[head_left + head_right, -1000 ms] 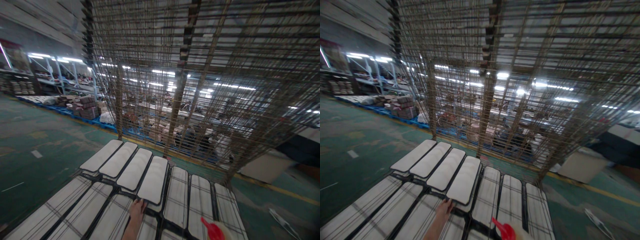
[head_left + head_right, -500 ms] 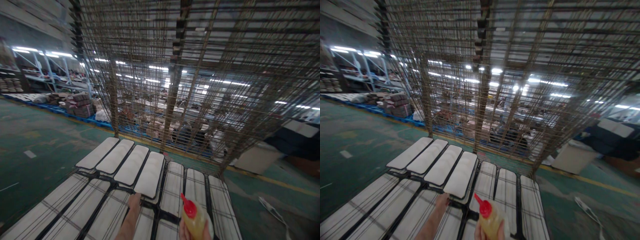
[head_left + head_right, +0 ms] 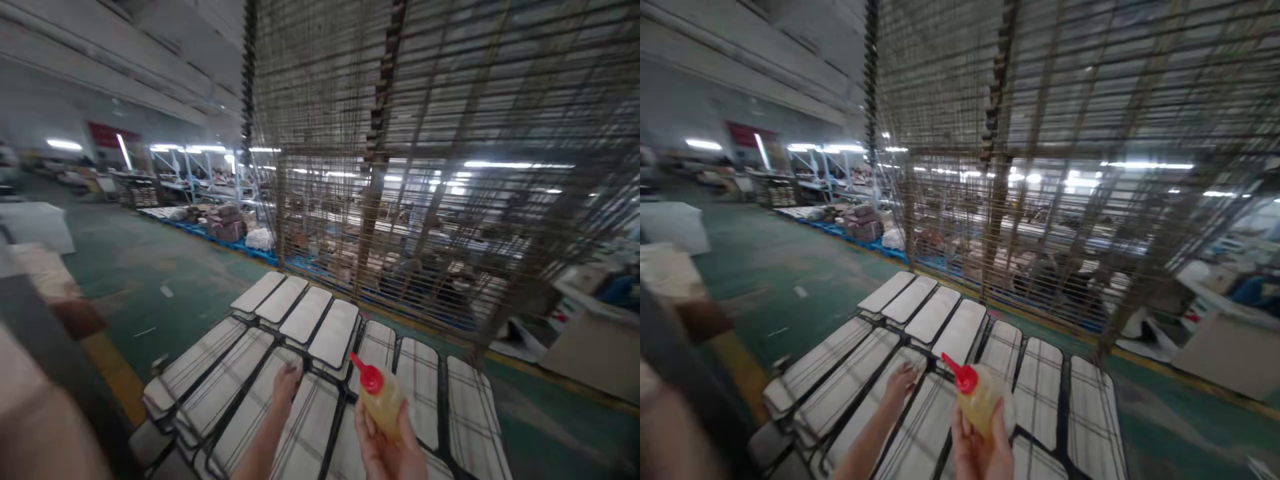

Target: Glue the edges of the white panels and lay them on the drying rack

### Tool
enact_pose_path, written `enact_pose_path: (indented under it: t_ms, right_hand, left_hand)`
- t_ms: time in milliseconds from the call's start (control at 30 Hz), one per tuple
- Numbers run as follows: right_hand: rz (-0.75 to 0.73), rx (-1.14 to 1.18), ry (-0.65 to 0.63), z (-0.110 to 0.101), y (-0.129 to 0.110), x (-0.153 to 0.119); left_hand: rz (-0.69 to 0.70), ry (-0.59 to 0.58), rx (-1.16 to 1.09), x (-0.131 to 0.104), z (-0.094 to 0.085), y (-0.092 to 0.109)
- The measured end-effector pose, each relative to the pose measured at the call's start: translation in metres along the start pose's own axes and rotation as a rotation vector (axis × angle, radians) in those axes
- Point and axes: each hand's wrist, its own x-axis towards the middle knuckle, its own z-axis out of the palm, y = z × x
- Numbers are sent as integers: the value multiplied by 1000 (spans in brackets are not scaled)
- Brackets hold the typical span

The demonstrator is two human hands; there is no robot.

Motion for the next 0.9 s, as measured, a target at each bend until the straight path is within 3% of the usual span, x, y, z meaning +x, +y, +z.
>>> enact_pose_path:
  t_ms: [133,267,400,467,533,600,700,900]
  right_hand:
    - [142,-57,-52,7,11,-44]
    - [264,-88,-26,11,18,-78]
    - [470,-146,3,20,28,-97]
    - [532,-173,-31,26,39,-108]
    - [477,-180,-92,32,54,-122]
    - [415,-185,-145,37,72,-136]
    - [408,-216,-162,40,100,-149]
    - [589,-219,-47,37,139,-138]
  left_hand:
    - [84,65,-94,-64,-90,8]
    - [258,259,-66,-139,-203,-3]
    - [417,696,209,-203,-321,-12]
    - [392,928,414,-220,-371,-8]
    - [285,1046,596,-224,-409,-1]
    - [149,1079,709,-219,-429,6]
    - [48,1072,764,-203,-434,5]
    - [132,1139,695,-189,-427,-13]
